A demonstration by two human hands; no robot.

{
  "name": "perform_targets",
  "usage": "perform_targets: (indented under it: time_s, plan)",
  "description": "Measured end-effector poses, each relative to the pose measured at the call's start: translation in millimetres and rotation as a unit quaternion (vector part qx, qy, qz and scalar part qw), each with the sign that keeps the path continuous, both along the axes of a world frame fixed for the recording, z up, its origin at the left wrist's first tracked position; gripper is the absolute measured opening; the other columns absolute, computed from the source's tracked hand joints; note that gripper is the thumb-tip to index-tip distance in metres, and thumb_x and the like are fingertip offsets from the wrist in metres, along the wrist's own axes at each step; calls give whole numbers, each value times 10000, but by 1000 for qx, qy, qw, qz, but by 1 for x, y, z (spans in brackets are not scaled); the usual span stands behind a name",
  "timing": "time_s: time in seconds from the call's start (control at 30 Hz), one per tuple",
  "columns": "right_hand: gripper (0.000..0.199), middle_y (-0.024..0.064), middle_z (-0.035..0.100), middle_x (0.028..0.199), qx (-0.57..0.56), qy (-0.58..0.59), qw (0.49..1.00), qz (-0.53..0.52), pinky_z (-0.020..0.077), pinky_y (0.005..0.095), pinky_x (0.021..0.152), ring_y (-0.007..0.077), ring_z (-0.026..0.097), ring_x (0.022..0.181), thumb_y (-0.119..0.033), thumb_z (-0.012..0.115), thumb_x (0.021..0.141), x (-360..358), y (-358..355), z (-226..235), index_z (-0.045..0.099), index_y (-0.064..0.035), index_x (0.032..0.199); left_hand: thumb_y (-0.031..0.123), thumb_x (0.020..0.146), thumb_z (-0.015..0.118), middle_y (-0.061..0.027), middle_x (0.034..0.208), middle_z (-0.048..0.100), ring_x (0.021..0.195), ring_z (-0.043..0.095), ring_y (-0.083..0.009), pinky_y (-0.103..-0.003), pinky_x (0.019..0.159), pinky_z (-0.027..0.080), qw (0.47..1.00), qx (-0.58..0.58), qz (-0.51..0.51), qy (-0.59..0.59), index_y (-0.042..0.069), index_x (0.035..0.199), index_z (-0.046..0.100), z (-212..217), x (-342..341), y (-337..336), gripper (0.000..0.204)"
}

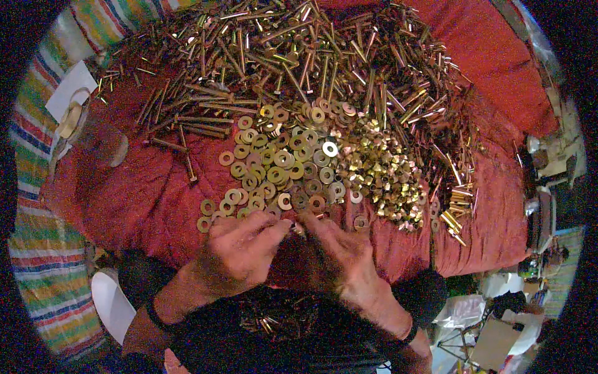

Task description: The person repeatedly picks up a brass-colored cylindrical fastener and a flat washer, then threads the washer onto the fastener by hand. The assembled units are placed into a growing pile on the red cloth. The person handles the fasteners and washers one at a time without using tools.

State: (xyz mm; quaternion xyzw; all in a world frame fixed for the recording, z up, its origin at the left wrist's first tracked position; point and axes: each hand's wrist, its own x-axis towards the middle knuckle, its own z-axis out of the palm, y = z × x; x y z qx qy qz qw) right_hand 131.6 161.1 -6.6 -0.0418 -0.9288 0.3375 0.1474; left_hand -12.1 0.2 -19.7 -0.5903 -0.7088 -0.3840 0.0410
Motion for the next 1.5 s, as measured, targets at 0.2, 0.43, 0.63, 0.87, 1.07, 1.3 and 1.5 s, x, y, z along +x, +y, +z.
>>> perform_targets:
  time_s: [0.2, 0.43, 0.63, 0.87, 1.07, 1.3, 1.5]
  plan:
    - [336, 119, 670, 931, -494, 96, 844, -189, 522, 306, 651, 160, 597, 710, -319, 511, 1086, -15, 9, 19, 608, 2, 1066, -6, 894, 724, -120, 871, 712, 643, 712, -182, -294, 597, 567, 905, 8, -7, -426, -71, 1022, 699, 4, -2, 3, 147]
    - [542, 163, 675, 1078, -700, 243, 651, -167, 565, 425, 843, 296, 687, 976, -505, 367, 1106, -36, 15, -2, 606, -20, 1088, 42, 955, 718, -92, 876, 737, 697, 719, -136, -262, 630, 575, 804, -23, -31, -593, -73, 1041, 720, 13, 9, 10, 145]
    - [513, 139, 676, 1084, -705, 173, 673, -139, 559, 381, 831, 234, 659, 965, -504, 385, 1105, -39, 2, 1, 620, -48, 1068, 57, 949, 715, -117, 860, 727, 697, 726, -173, -300, 645, 598, 766, -2, -37, -641, -76, 1042, 715, 11, 10, 11, 162]
    - [450, 38, 665, 786, -425, 66, 863, -266, 490, 260, 624, 126, 619, 679, -382, 516, 1094, -34, -5, 10, 705, 26, 1085, 3, 949, 707, -147, 877, 720, 693, 729, -195, -304, 607, 609, 733, 73, -37, -675, -105, 1075, 707, 11, -6, 1, 166]
    - [341, -6, 668, 784, -454, 126, 834, -286, 400, 229, 562, 67, 560, 632, -305, 717, 987, -22, 24, 17, 737, 24, 1075, -1, 941, 716, -148, 863, 732, 684, 727, -183, -304, 612, 615, 749, 61, -40, -659, -105, 1078, 713, 10, -9, -2, 172]
    - [452, 68, 721, 902, -395, 181, 865, -252, 520, 258, 602, 109, 650, 682, -166, 842, 867, -18, 23, 12, 657, 40, 1225, -11, 928, 722, -142, 868, 735, 666, 722, -183, -299, 587, 615, 734, 51, -35, -676, -103, 1041, 725, 11, -8, -1, 145]
    - [581, 83, 721, 976, -416, 219, 850, -238, 568, 280, 702, 146, 681, 772, -21, 862, 804, -15, 22, 10, 585, 22, 1313, -12, 919, 727, -131, 834, 721, 627, 698, -165, -284, 547, 593, 704, 48, -35, -708, -90, 1024, 729, 13, -9, -4, 131]
